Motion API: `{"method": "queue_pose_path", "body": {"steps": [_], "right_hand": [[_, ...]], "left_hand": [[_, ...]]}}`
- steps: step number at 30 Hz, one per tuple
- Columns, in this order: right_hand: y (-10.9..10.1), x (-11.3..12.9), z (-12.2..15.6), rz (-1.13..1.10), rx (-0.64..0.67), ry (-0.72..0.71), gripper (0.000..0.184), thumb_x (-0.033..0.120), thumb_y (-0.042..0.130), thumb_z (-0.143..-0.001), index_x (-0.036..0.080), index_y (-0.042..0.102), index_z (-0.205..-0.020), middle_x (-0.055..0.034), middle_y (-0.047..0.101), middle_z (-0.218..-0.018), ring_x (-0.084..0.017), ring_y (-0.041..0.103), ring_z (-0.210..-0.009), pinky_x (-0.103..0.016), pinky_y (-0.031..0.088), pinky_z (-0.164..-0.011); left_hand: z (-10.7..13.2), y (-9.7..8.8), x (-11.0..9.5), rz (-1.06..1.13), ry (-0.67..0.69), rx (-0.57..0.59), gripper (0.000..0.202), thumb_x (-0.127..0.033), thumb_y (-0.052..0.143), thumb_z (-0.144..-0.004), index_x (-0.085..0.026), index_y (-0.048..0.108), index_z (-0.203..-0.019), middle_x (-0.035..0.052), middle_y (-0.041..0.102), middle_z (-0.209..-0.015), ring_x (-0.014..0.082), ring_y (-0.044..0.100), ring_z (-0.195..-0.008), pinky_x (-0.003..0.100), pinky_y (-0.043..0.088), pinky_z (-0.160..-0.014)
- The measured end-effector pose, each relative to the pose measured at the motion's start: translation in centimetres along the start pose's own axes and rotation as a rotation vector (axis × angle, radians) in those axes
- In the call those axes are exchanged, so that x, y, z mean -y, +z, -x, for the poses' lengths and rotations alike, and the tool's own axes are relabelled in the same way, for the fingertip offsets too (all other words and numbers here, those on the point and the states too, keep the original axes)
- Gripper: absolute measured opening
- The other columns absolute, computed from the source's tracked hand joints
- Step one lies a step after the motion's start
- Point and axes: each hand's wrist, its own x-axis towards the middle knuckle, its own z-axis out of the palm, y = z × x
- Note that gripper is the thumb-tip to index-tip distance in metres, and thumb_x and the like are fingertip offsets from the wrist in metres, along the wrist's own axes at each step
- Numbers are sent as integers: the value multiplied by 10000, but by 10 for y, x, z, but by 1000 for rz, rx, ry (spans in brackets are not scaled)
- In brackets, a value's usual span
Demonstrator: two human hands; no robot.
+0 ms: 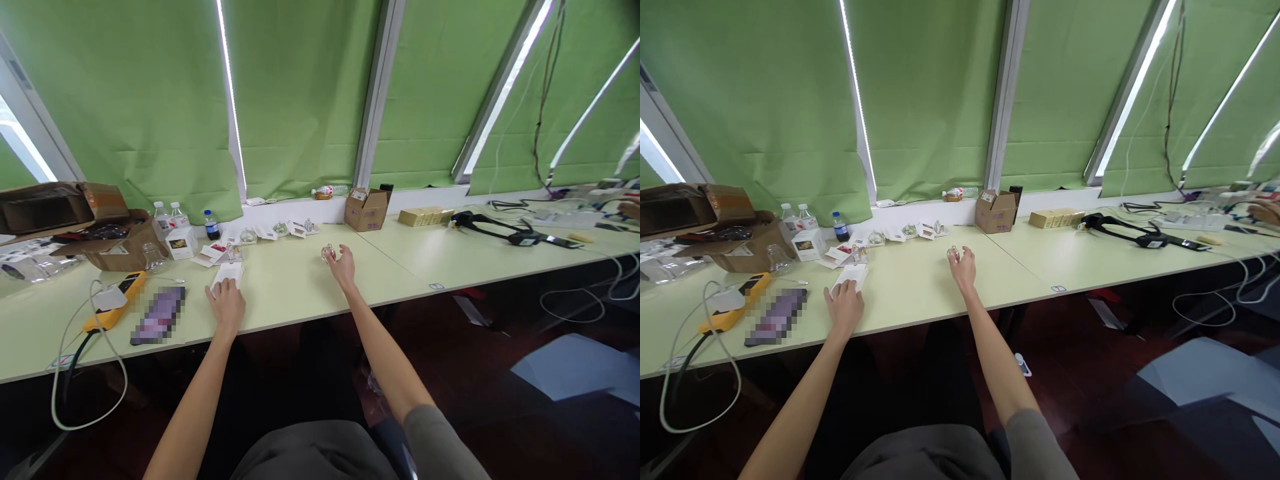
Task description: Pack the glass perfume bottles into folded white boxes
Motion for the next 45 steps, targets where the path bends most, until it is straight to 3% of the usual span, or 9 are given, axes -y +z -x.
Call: {"method": "queue_pose_path", "body": {"steps": [4,7,10,13,16,21,28,36,45], "right_hand": [[6,-6,-12,150,84,3,585,429,567,-808,95,481,-1281,-201,553,-1192,-258,566,-1022,-319,418,-855],[11,-9,-14,201,92,14,480,419,530,-843,110,539,-1211,-179,593,-1115,-244,576,-979,-306,410,-818],[14,-13,-17,239,102,1,403,399,516,-858,120,580,-1141,-167,623,-1057,-229,589,-927,-287,399,-766],[17,-17,-18,280,133,-8,331,389,516,-857,126,625,-1025,-160,649,-988,-221,599,-870,-273,388,-710],[19,-20,-17,285,127,-15,308,383,504,-856,124,638,-955,-153,662,-941,-217,600,-834,-270,389,-680],[18,-14,-11,101,157,-102,335,407,512,-830,123,664,-920,-103,680,-850,-203,600,-778,-280,438,-687],[37,22,13,-332,517,-157,418,393,648,-726,141,669,-1059,-73,683,-928,-170,616,-700,-266,513,-552],[74,62,51,-377,694,-327,342,342,588,-790,170,664,-1076,-36,688,-966,-146,611,-751,-262,501,-685],[75,63,62,-443,767,-372,368,348,591,-802,161,648,-1115,-56,691,-998,-153,613,-768,-281,486,-725]], "left_hand": [[-6,-4,6,51,-17,-16,373,-191,470,-823,-119,544,-1182,197,508,-1285,351,326,-1319,597,95,-1114],[-10,-3,-4,164,87,-3,367,-237,478,-846,-144,545,-1194,179,454,-1353,331,254,-1373,535,146,-1135],[-12,4,-16,270,204,75,305,-268,459,-875,-180,578,-1142,145,501,-1309,288,322,-1349,454,239,-1128],[-12,12,-22,334,197,181,327,-302,456,-889,-175,553,-1175,133,529,-1285,264,448,-1258,416,362,-1052],[-9,17,-21,338,189,276,418,-333,461,-894,-183,477,-1284,127,491,-1357,259,480,-1241,389,414,-992],[-7,21,-17,296,149,367,445,-379,436,-906,-167,477,-1295,150,542,-1309,282,543,-1168,392,433,-934],[-8,23,-16,318,132,349,433,-391,433,-905,-154,507,-1260,150,566,-1273,278,553,-1151,388,423,-948],[-9,20,-16,335,124,359,438,-388,438,-901,-139,508,-1253,154,572,-1266,282,552,-1151,396,418,-962],[-10,22,-14,371,140,336,408,-364,478,-885,-150,535,-1227,152,579,-1253,264,557,-1148,382,416,-980]]}}
